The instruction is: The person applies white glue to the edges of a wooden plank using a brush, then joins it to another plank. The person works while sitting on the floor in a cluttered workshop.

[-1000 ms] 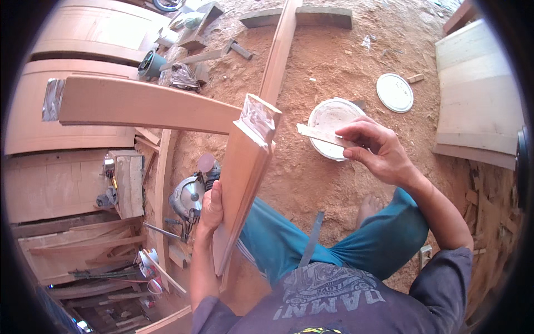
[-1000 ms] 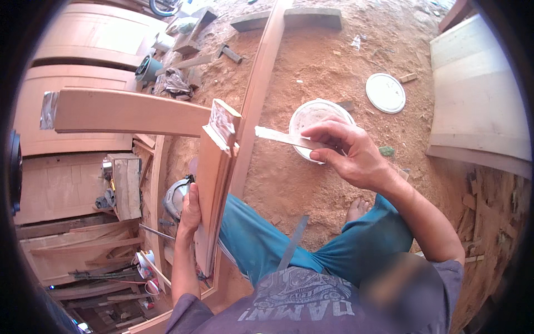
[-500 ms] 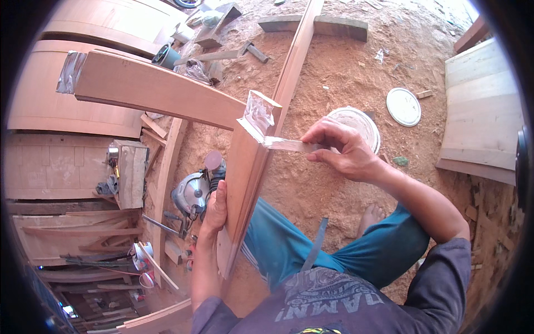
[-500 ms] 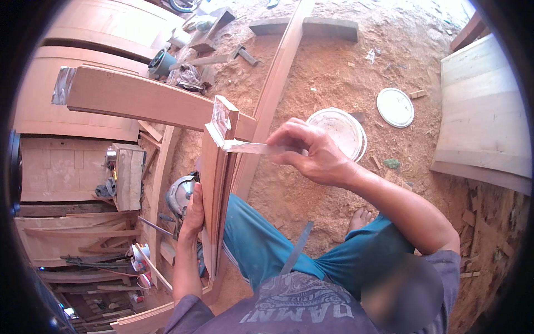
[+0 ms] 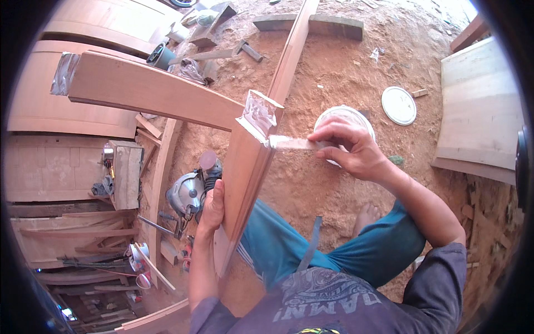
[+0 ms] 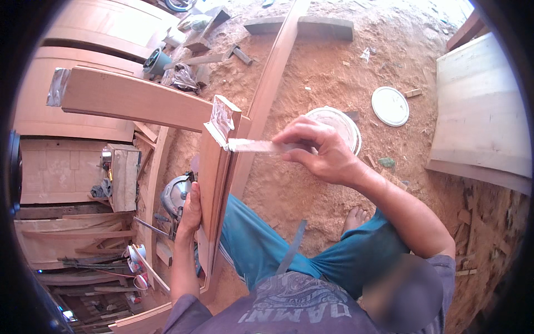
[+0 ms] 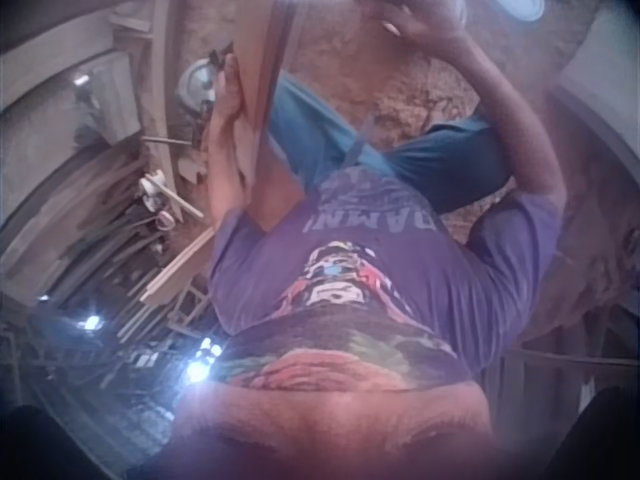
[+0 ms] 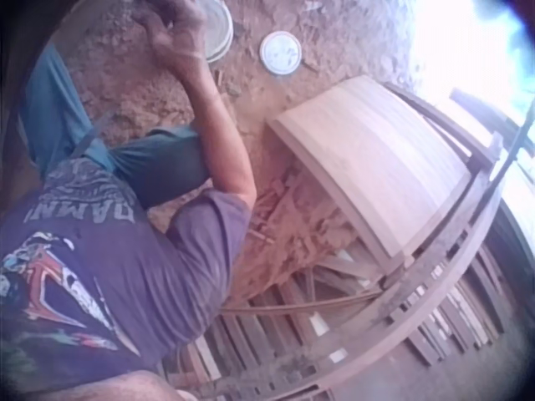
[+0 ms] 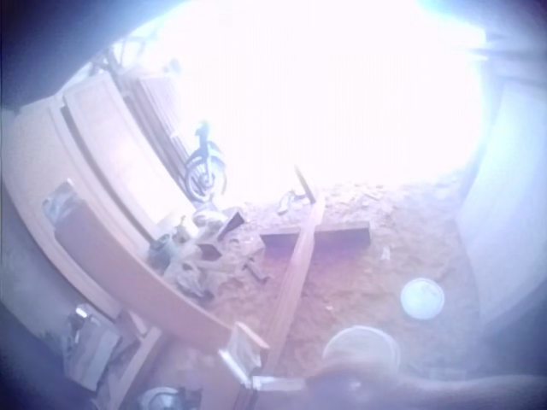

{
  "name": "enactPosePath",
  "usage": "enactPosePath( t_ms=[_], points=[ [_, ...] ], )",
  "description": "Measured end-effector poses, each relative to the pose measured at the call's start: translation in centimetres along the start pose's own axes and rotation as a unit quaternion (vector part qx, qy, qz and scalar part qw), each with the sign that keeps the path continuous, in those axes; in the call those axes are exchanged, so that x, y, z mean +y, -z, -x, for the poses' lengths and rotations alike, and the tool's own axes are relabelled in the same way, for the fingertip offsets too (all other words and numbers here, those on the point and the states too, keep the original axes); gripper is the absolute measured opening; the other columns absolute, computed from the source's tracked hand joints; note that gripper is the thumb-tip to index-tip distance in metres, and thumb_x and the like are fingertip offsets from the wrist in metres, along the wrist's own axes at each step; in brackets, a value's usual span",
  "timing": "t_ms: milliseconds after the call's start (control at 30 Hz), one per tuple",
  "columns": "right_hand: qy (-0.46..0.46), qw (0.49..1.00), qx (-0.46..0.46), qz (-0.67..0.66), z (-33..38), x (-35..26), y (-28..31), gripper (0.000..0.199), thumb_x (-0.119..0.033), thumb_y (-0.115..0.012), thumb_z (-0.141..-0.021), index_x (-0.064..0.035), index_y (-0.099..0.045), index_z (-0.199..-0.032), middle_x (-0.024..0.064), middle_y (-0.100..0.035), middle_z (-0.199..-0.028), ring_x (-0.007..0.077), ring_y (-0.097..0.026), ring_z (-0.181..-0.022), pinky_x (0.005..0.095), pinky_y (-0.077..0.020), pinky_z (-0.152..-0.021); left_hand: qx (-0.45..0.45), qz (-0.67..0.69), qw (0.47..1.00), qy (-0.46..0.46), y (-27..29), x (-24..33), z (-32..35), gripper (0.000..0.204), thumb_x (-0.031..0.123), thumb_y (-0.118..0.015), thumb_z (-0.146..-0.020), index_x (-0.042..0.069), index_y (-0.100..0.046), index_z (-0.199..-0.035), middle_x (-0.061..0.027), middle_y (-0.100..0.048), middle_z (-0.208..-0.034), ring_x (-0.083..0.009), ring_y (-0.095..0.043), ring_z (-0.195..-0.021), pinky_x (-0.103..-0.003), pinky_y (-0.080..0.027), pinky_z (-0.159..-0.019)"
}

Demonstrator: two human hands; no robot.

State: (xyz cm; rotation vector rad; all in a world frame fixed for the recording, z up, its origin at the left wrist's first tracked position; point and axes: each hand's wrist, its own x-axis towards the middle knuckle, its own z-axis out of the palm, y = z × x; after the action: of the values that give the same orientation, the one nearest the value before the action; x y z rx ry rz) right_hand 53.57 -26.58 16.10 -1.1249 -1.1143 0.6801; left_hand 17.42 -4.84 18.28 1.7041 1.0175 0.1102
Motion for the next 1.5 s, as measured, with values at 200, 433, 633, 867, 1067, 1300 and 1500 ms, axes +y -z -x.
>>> enactPosePath(
  t_ms=[200, 433, 633, 867, 1067, 1300, 1500],
  points=[
    [-0.025, 0.997, -0.019, 0.070, 0.6, 0.8, 1.2, 0.032, 0.001, -0.084, -0.096, -0.0032, -0.080, -0.127, 0.0069, -0.076, -0.118, 0.0180, -0.072, -0.103, 0.0346, -0.0586, -0.092, 0.058, 0.039, 0.997, -0.022, -0.3, -1.2, -1.0, 0.083, 0.073, -0.039, -0.117, 0.001, -0.070, -0.142, -0.0096, -0.078, -0.125, -0.0171, -0.071, -0.107, -0.034, -0.057, -0.095],
    [-0.153, 0.980, 0.050, 0.118, 1.8, 1.2, 4.0, 0.033, 0.000, -0.073, -0.109, -0.0038, -0.074, -0.142, 0.0016, -0.075, -0.121, 0.0107, -0.071, -0.111, 0.0285, -0.0575, -0.100, -0.050, 0.196, 0.946, -0.254, 14.6, 7.4, 6.5, 0.044, 0.049, -0.065, -0.111, 0.007, -0.066, -0.123, -0.0117, -0.072, -0.102, -0.0287, -0.072, -0.093, -0.047, -0.061, -0.083],
    [-0.153, 0.983, 0.070, 0.072, 2.7, 1.9, 4.7, 0.036, -0.007, -0.074, -0.110, -0.0009, -0.072, -0.146, 0.0047, -0.078, -0.120, 0.0100, -0.070, -0.108, 0.0282, -0.0568, -0.098, 0.089, 0.208, 0.896, -0.381, 27.4, 16.0, 18.8, 0.029, 0.034, -0.061, -0.115, 0.006, -0.066, -0.112, -0.0064, -0.069, -0.092, -0.0240, -0.066, -0.086, -0.042, -0.052, -0.084],
    [-0.192, 0.978, 0.075, 0.019, 3.0, -0.5, 3.3, 0.037, -0.008, -0.075, -0.110, -0.0003, -0.072, -0.146, 0.0052, -0.080, -0.121, 0.0104, -0.072, -0.109, 0.0286, -0.0584, -0.098, 0.205, 0.354, 0.820, -0.400, 30.7, 9.6, 25.2, 0.038, 0.043, -0.068, -0.102, 0.006, -0.072, -0.099, -0.0058, -0.071, -0.090, -0.0231, -0.066, -0.089, -0.041, -0.051, -0.092],
    [-0.166, 0.974, 0.148, -0.048, 3.1, -7.8, -1.3, 0.039, 0.006, -0.076, -0.105, -0.0016, -0.072, -0.144, 0.0037, -0.078, -0.120, 0.0122, -0.074, -0.109, 0.0279, -0.0602, -0.098, 0.223, 0.480, 0.782, -0.330, 31.1, -5.9, 19.1, 0.039, 0.045, -0.075, -0.089, 0.006, -0.074, -0.084, -0.0078, -0.074, -0.087, -0.0269, -0.068, -0.087, -0.043, -0.055, -0.088],
    [-0.280, 0.928, 0.233, -0.079, 10.2, -6.9, -11.3, 0.027, 0.003, -0.077, -0.105, -0.0015, -0.072, -0.131, 0.0045, -0.075, -0.119, 0.0110, -0.074, -0.112, 0.0279, -0.0607, -0.100, 0.178, 0.617, 0.733, -0.224, 21.4, -16.7, 8.8, 0.032, 0.041, -0.080, -0.083, 0.010, -0.077, -0.083, -0.0068, -0.075, -0.084, -0.0299, -0.071, -0.087, -0.044, -0.058, -0.091],
    [-0.269, 0.926, 0.264, -0.032, 10.9, -2.4, -15.1, 0.028, 0.000, -0.081, -0.101, -0.0010, -0.073, -0.128, 0.0069, -0.075, -0.113, 0.0156, -0.077, -0.111, 0.0326, -0.0622, -0.098, 0.176, 0.675, 0.688, -0.200, 17.3, -18.4, 7.0, 0.037, 0.042, -0.079, -0.079, 0.006, -0.076, -0.086, -0.0094, -0.076, -0.085, -0.0291, -0.072, -0.088, -0.043, -0.058, -0.091]
  ],
)
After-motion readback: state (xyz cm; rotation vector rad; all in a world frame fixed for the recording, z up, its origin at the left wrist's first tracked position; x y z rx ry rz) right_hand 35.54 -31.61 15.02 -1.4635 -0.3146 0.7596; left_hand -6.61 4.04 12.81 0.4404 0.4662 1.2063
